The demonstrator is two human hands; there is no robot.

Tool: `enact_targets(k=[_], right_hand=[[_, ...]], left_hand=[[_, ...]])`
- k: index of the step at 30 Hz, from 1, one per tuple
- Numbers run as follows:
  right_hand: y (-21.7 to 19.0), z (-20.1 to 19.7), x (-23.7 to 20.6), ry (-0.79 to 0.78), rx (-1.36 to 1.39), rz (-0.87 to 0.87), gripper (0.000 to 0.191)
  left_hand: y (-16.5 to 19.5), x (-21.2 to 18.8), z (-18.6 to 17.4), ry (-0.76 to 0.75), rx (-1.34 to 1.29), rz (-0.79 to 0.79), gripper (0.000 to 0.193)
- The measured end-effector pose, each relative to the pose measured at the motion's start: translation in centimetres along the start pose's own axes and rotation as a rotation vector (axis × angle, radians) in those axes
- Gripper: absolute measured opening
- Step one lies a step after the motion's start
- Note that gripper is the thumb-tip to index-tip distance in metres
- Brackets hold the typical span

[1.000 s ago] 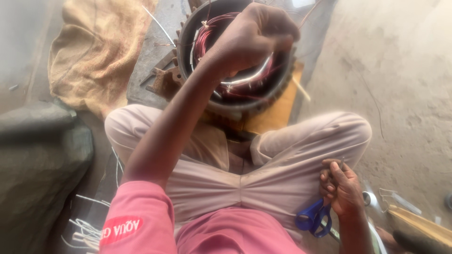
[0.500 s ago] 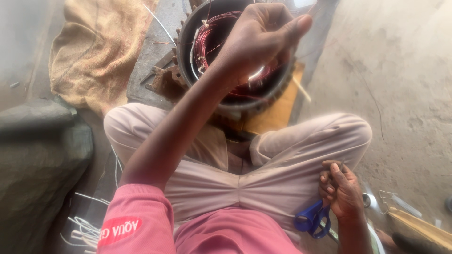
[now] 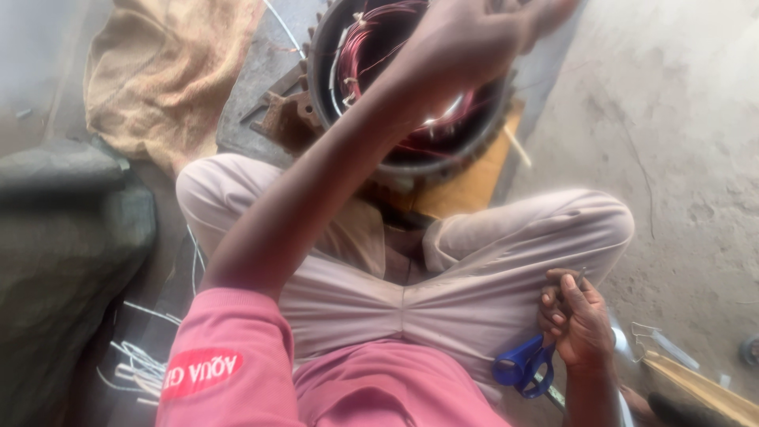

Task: The person sits on the floor of a repair workshop rewinding an electric motor stator. They strip and cut copper wire ends with pliers, twist wire connections, and feed white insulated wire pieces into the stator slots, pressing the windings into place by hand.

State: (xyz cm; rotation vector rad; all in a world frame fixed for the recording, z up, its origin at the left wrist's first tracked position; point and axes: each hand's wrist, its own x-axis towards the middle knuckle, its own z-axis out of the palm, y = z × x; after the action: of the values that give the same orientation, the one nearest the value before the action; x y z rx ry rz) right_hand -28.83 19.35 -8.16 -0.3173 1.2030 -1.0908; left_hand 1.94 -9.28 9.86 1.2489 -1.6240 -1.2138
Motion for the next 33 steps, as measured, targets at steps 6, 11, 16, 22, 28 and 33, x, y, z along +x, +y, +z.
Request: enact_targets(k=[6, 11, 16, 22, 28, 33], right_hand=[[-0.5, 0.5, -0.3, -0.02, -0.03, 0.011, 0.031], [-3.4, 4.5, -2.1, -0.257, 0.114, -0.143, 0.041], [-5.3, 11.3, -1.0, -0.497, 0.127, -0.261, 0.032], [-2.5, 17.2, 1.1, -0.596, -0.031, -0.164, 0.034], [-0.4, 18.5, -1.3, -0.59, -0.213, -0.081, 0.047], [1.9, 20.4, -2.5, -0.691, -0.22, 0.084, 0.059]], left_hand=[[-1.2, 0.1, -0.3, 0.072, 0.092, 0.059, 0.048], [-2.2, -9.3, 1.6, 0.446, 0.059, 0.514, 0.056], [-4.8, -22.5, 8.6, 0.061, -0.045, 0.255, 0.089], [-10.0, -25.1, 11.8, 0.227, -0.241, 0.14, 0.03], [-9.6, -27.7, 7.7, 0.502, -0.666, 0.043, 0.027], [-10.0, -27.6, 3.9, 0.717, -0.141, 0.074, 0.037]])
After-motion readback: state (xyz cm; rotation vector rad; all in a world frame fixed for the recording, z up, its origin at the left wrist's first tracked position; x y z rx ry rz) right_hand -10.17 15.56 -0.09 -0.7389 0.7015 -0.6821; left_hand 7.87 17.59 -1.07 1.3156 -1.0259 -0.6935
